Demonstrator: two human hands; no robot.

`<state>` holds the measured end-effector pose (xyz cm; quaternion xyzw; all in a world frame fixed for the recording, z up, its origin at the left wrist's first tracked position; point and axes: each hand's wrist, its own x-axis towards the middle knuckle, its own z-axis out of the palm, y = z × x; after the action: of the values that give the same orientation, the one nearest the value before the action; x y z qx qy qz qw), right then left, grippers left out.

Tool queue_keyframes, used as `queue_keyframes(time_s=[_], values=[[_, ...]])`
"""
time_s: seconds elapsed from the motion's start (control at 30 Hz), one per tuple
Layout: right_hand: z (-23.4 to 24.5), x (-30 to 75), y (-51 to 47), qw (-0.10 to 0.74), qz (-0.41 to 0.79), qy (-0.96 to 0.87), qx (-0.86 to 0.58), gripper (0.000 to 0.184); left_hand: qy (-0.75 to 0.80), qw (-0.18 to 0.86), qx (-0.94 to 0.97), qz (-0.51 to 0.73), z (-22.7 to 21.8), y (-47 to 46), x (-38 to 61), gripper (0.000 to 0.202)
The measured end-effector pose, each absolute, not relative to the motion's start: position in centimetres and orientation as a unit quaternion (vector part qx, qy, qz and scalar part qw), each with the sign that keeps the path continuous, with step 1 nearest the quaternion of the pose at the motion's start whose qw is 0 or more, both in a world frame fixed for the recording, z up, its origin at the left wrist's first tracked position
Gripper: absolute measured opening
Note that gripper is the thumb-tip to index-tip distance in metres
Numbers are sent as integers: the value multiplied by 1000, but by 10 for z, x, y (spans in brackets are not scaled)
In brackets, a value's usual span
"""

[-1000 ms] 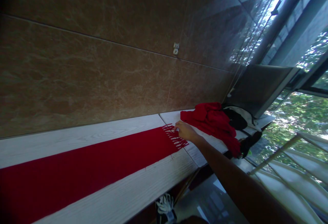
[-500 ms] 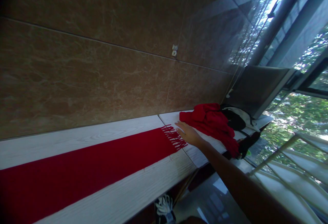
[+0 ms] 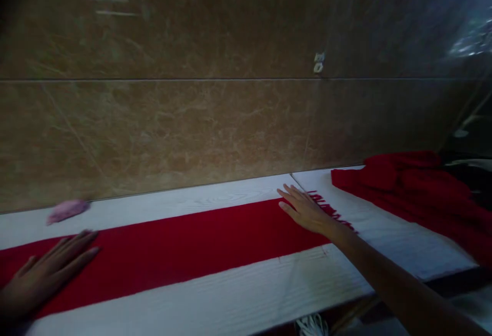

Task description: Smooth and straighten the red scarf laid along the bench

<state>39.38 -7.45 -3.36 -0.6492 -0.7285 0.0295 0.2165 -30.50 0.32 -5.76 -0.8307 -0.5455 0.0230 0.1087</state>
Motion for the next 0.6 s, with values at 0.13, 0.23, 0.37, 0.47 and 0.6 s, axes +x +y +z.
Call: queue_keyframes(time_s=[0.13, 0.23, 0.37, 0.47, 0.6], values=[[-51, 379, -71, 159, 24, -757, -633, 61, -576, 129, -807, 19, -57, 1, -298, 59], [-62, 385, -71, 151, 1, -760, -633, 60, -620, 98, -778, 38, -51, 0, -278, 56], [-71, 397, -69, 154, -6, -758, -634, 60, -663, 36, -746, 49, -34, -4, -257, 57], [-82, 406, -64, 172, -13, -763, -623, 61, -681, 1, -732, 23, -23, -11, -246, 61], [-97, 414, -55, 185, -32, -762, -620, 64, -697, -20, -717, 10, -14, -16, -238, 63]])
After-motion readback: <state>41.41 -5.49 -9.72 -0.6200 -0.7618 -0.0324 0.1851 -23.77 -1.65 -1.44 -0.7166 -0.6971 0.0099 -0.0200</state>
